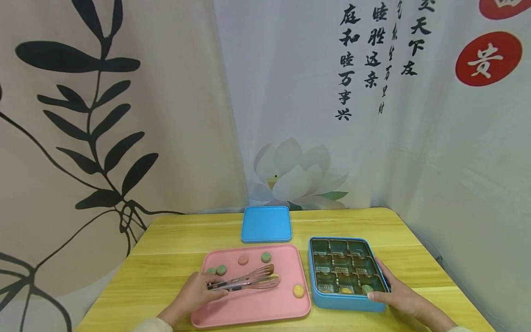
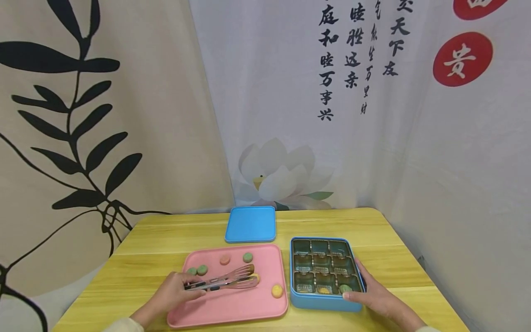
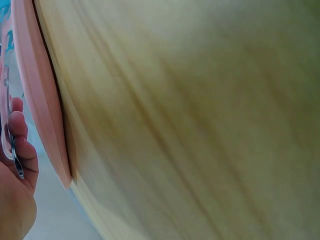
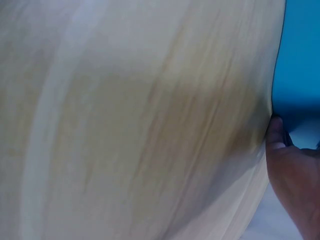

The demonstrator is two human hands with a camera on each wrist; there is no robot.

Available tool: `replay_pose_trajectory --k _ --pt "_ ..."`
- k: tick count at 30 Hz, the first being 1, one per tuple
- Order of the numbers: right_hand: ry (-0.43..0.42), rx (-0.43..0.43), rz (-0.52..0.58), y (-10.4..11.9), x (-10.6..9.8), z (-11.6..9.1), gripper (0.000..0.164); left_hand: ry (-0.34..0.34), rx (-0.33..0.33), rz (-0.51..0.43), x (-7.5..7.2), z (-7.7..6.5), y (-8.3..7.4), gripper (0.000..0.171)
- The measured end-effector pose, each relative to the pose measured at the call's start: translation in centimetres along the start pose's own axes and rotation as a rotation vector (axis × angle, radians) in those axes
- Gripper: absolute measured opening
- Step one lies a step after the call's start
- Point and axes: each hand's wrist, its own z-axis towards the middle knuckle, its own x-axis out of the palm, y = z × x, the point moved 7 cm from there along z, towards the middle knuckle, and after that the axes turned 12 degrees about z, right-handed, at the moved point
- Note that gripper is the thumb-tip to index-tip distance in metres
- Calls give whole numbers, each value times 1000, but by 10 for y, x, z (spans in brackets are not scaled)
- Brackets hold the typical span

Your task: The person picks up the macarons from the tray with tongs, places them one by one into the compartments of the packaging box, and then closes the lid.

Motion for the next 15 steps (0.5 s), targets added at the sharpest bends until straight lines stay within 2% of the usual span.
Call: replay_pose_trajectory --k 6,15 --pt "4 -6 13 3 2 -1 105 -9 18 15 0 -1 -2 33" --pt "0 1 3 1 1 -1 104 18 13 -24 3 -3 -4 24"
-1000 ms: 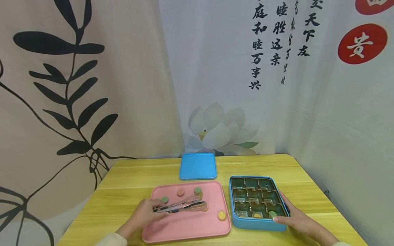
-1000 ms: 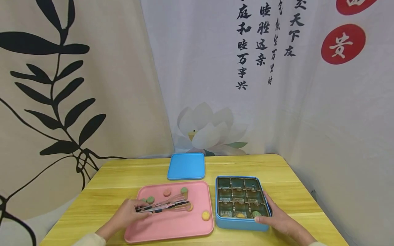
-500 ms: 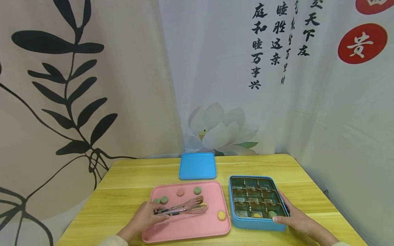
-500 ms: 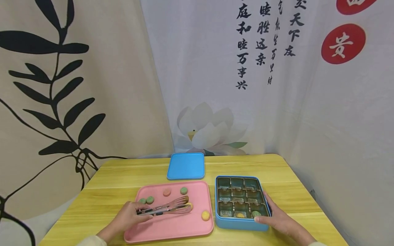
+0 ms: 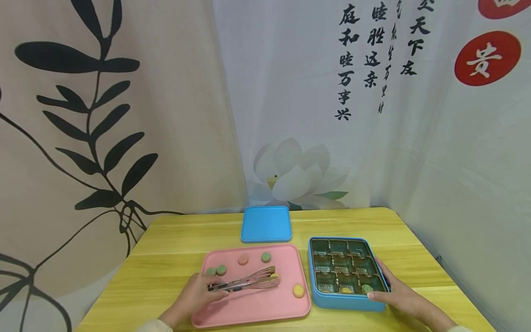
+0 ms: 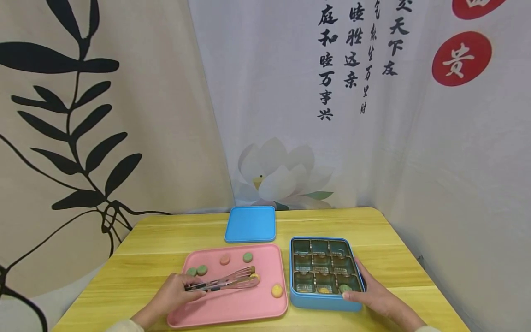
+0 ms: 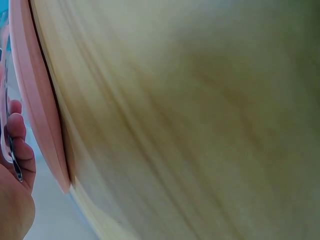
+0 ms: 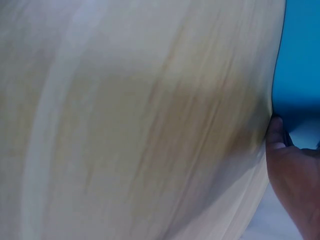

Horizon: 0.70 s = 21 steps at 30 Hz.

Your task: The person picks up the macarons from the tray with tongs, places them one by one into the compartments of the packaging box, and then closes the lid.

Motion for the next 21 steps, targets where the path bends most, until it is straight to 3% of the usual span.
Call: replay_pose_trajectory --k 21 --pt "0 -6 -11 -1 -1 1 104 -9 -11 -8 0 0 -1 21"
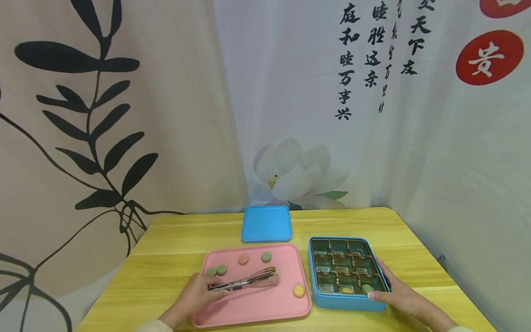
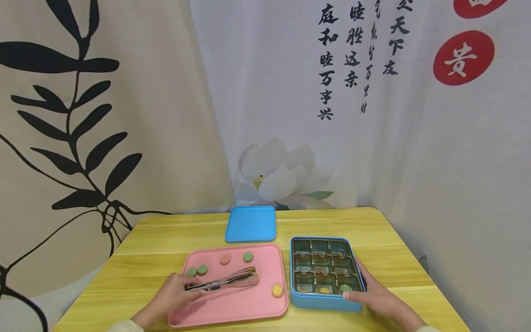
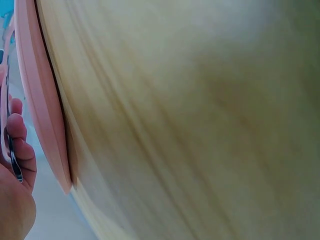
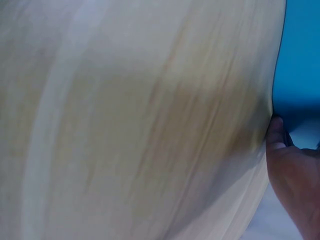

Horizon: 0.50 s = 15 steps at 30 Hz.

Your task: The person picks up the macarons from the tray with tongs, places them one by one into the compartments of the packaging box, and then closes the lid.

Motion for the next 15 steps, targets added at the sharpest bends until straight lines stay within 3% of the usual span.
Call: replay_pose_trajectory --k 7,15 --pt "1 -13 7 1 0 1 103 13 -10 -42 0 0 -1 20" --pt "-2 -14 -3 1 0 1 103 -8 -7 -22 -4 0 -3 16"
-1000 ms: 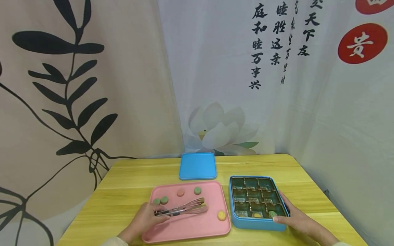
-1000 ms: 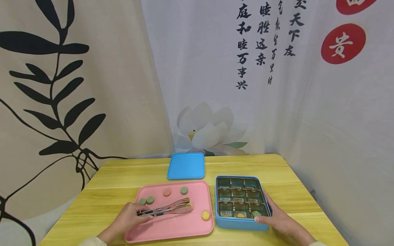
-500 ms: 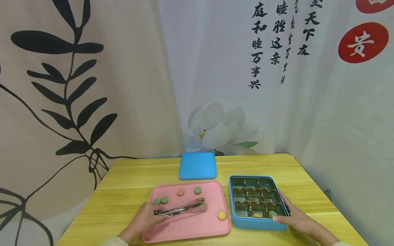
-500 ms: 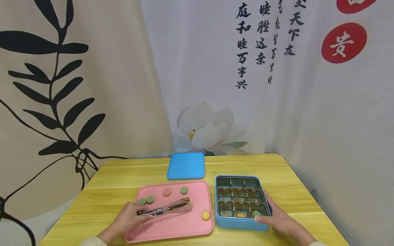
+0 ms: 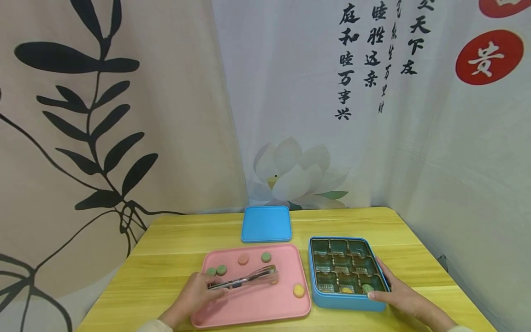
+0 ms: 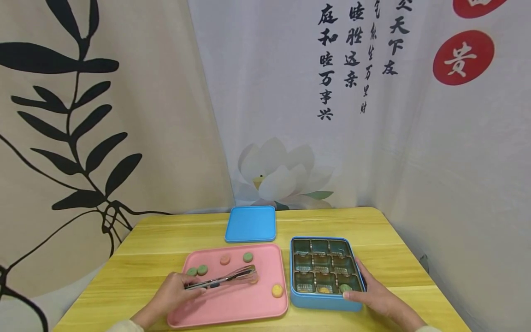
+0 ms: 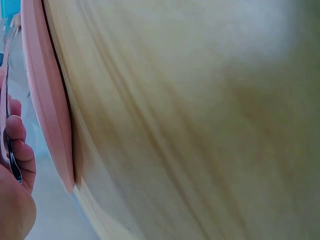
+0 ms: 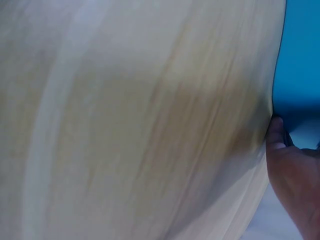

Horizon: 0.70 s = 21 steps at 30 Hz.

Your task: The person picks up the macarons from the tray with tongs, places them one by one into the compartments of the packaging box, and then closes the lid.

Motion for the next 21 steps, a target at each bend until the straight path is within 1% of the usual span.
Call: replay_pose_trajectory --k 6,10,13,18,21 --pt "6 -6 10 2 1 -1 104 -13 -2 25 -1 1 -1 16" --pt "-2 16 6 2 1 -1 105 -26 -1 35 -2 2 -2 19" --pt "-2 28 9 0 0 -1 104 -51 3 42 -3 3 -3 22" --pt "3 25 16 -1 0 0 103 -91 22 70 -3 8 -7 27" --pt "6 27 22 -1 0 0 103 -96 40 73 -3 12 -10 24"
